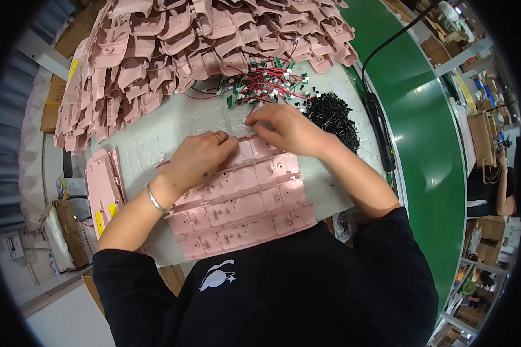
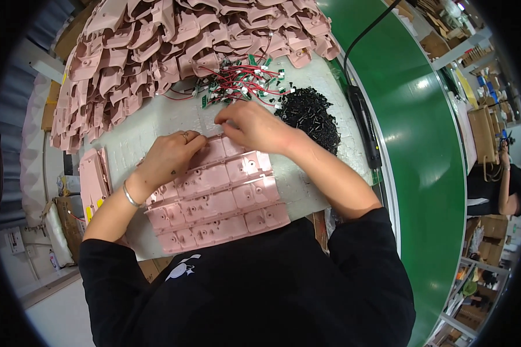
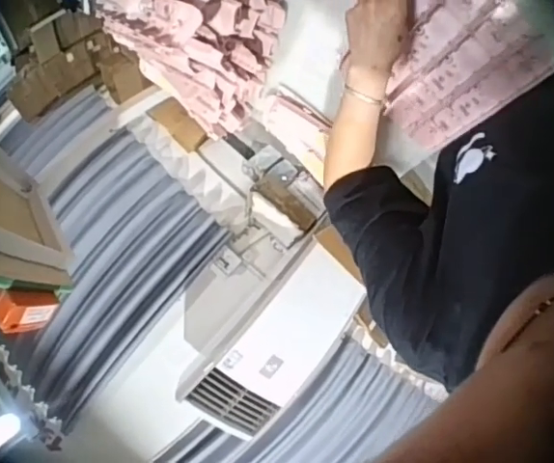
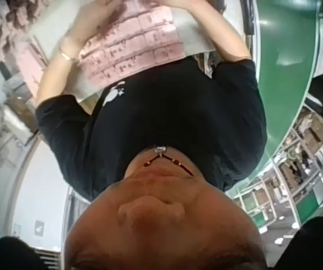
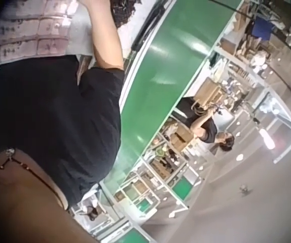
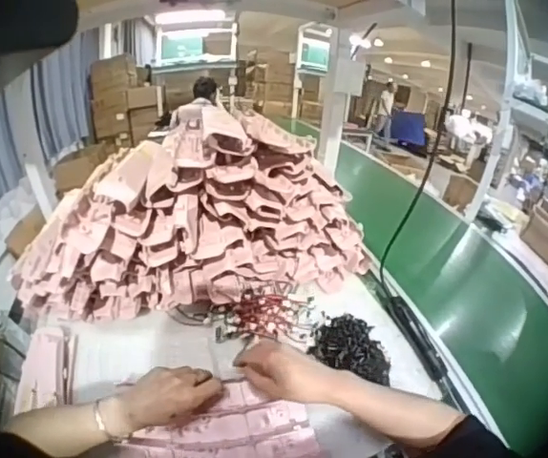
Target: Driving screws into a plastic housing using an electric screwdriver on an assembly line.
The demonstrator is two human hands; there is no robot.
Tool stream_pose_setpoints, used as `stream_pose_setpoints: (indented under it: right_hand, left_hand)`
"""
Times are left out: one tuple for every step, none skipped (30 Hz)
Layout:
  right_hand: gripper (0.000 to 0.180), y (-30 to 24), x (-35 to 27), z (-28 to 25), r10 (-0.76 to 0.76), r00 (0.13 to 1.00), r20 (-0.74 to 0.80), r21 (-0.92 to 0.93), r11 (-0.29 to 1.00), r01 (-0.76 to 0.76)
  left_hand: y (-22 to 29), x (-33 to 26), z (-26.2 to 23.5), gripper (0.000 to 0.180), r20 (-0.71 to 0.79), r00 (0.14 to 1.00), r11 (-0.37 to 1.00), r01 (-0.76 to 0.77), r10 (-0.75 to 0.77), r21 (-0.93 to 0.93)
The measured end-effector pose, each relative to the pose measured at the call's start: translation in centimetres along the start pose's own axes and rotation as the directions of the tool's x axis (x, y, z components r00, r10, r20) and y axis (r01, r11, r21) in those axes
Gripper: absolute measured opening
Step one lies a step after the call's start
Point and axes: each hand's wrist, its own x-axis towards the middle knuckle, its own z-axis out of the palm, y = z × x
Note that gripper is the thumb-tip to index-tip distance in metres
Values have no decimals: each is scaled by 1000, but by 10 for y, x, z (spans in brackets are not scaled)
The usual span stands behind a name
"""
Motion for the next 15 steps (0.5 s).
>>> stream_pose_setpoints:
  right_hand:
    - [21, -2, -4, 4, -59, 996, -62, -16, 998, 58]
    - [19, -3, -9, 6, -120, 985, -121, -35, 993, 117]
    - [19, -1, -13, 8, -122, 986, -110, -29, 992, 120]
    - [21, 4, -18, 11, -58, 989, -133, -2, 998, 58]
    - [22, 4, -22, 11, 1, 988, -156, 23, 1000, 3]
    - [24, 2, -27, 12, 51, 974, -219, 72, 997, -36]
    - [24, 2, -29, 14, 51, 975, -217, 72, 997, -36]
    - [25, 4, -31, 15, 53, 956, -288, 83, 996, -31]
    - [27, 5, -35, 18, 55, 934, -353, 97, 995, -22]
    - [28, 6, -36, 20, 98, 924, -370, 132, 990, -52]
    - [28, 1, -42, 22, 102, 921, -377, 111, 992, -65]
    - [29, -1, -43, 24, 221, 898, -381, 268, 956, -122]
    - [31, -5, -46, 31, 336, 865, -372, 416, 894, -168]
    - [33, 5, -51, 37, 250, 911, -327, 280, 947, -160]
    - [33, 16, -47, 49, 222, 907, -359, 391, 918, -70]
  left_hand:
    - [6, -2, -3, 16, 24, 998, 997, 60, -59, -48]
    - [7, -7, -5, 16, 24, 997, 996, 70, -69, -53]
    - [5, -13, -7, 20, -83, 991, 984, 90, -103, -153]
    - [3, -22, -8, 23, -186, 971, 962, 98, -148, -253]
    - [2, -35, -12, 23, -188, 969, 961, 112, -162, -253]
    - [-2, -48, -15, 29, -192, 939, 953, 257, -286, -163]
    - [-4, -60, -17, 35, -207, 892, 916, 396, -402, -73]
    - [-6, -72, -17, 35, -213, 890, 915, 396, -403, -77]
    - [-3, -84, -14, 39, -154, 828, 839, 514, -540, -176]
    - [2, -93, -11, 43, -81, 751, 740, 618, -656, -267]
    - [8, -95, -9, 42, -111, 743, 725, 591, -660, -353]
    - [10, -92, -7, 42, -158, 736, 716, 547, -659, -434]
    - [16, -103, 0, 42, -157, 717, 676, 527, -679, -515]
    - [16, -104, 13, 43, -181, 671, 643, 542, -719, -542]
    - [13, -107, 28, 44, -189, 641, 619, 553, -744, -558]
